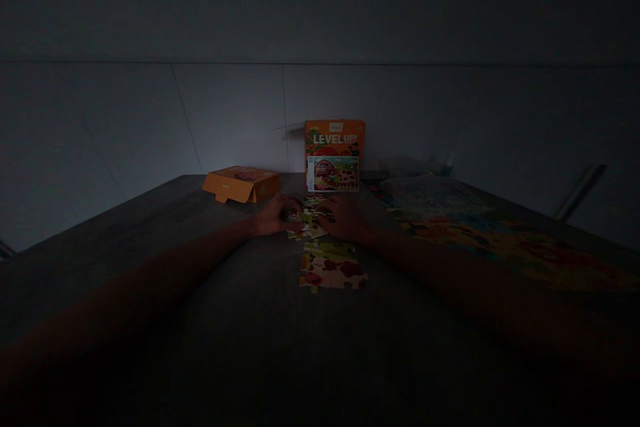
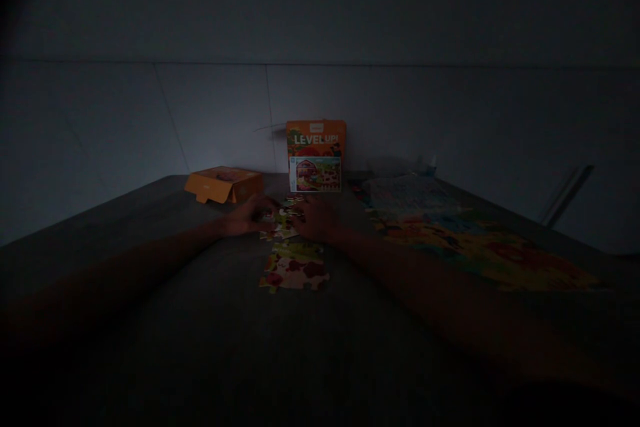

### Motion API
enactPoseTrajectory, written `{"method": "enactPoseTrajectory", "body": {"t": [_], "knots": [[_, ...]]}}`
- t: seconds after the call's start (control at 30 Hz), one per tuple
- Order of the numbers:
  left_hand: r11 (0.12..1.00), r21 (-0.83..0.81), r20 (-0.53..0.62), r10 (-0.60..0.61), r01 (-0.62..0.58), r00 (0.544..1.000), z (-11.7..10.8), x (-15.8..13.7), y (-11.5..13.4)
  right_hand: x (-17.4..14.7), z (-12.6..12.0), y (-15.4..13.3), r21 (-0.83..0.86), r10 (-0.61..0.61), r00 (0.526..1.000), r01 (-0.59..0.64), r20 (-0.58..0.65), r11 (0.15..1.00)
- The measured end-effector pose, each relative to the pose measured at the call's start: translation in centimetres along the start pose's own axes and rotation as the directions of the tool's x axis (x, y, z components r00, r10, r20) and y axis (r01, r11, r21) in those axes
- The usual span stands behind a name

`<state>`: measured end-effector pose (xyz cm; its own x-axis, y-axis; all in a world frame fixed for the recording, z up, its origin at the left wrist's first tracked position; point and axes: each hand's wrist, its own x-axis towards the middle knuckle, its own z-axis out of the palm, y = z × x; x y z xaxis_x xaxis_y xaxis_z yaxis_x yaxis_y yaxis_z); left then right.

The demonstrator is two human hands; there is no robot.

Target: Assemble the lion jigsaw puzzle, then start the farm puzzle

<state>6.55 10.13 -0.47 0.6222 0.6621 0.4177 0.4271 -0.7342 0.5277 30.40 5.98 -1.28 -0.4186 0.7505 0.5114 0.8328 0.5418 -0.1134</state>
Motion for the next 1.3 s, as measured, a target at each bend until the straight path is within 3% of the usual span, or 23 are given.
{"method": "enactPoseTrajectory", "body": {"t": [0.23, 0.43, 0.6, 0.77, 0.93, 1.13, 1.3], "knots": [[0.964, -0.2, -0.059, -0.189, 0.174, 0.98, -0.6, 0.4, -1.4, 0.0, 0.5, 0.6, -0.025, -0.023, 1.0, 0.023, -0.001, 0.999], [0.956, -0.24, -0.08, -0.194, 0.17, 0.978, -0.6, -0.1, -1.2, 0.1, 0.2, 0.3, 0.044, -0.133, 0.989, 0.136, -0.067, 0.99], [0.981, -0.17, -0.059, -0.107, 0.096, 0.993, -0.3, -0.3, -1.2, 0.3, -0.2, 0.1, 0.11, -0.207, 0.971, 0.22, -0.119, 0.969], [0.996, -0.012, -0.064, 0.082, -0.083, 0.995, 0.0, 0.0, -0.5, 0.3, 0.1, 0.4, 0.135, -0.316, 0.943, 0.328, -0.103, 0.935], [0.946, 0.202, -0.072, 0.272, -0.253, 0.96, 0.5, -0.2, 0.7, 0.3, 0.5, 0.7, 0.11, -0.222, 0.965, 0.238, -0.137, 0.965], [0.889, 0.371, -0.181, 0.354, -0.269, 0.918, 0.3, -0.8, 1.1, 0.5, 0.2, 0.4, 0.236, -0.082, 0.955, 0.153, -0.285, 0.96], [0.82, 0.453, -0.095, 0.434, -0.349, 0.896, 0.3, -0.9, 1.9, 0.6, 0.0, 0.4, 0.281, -0.097, 0.941, 0.195, -0.325, 0.94]]}}
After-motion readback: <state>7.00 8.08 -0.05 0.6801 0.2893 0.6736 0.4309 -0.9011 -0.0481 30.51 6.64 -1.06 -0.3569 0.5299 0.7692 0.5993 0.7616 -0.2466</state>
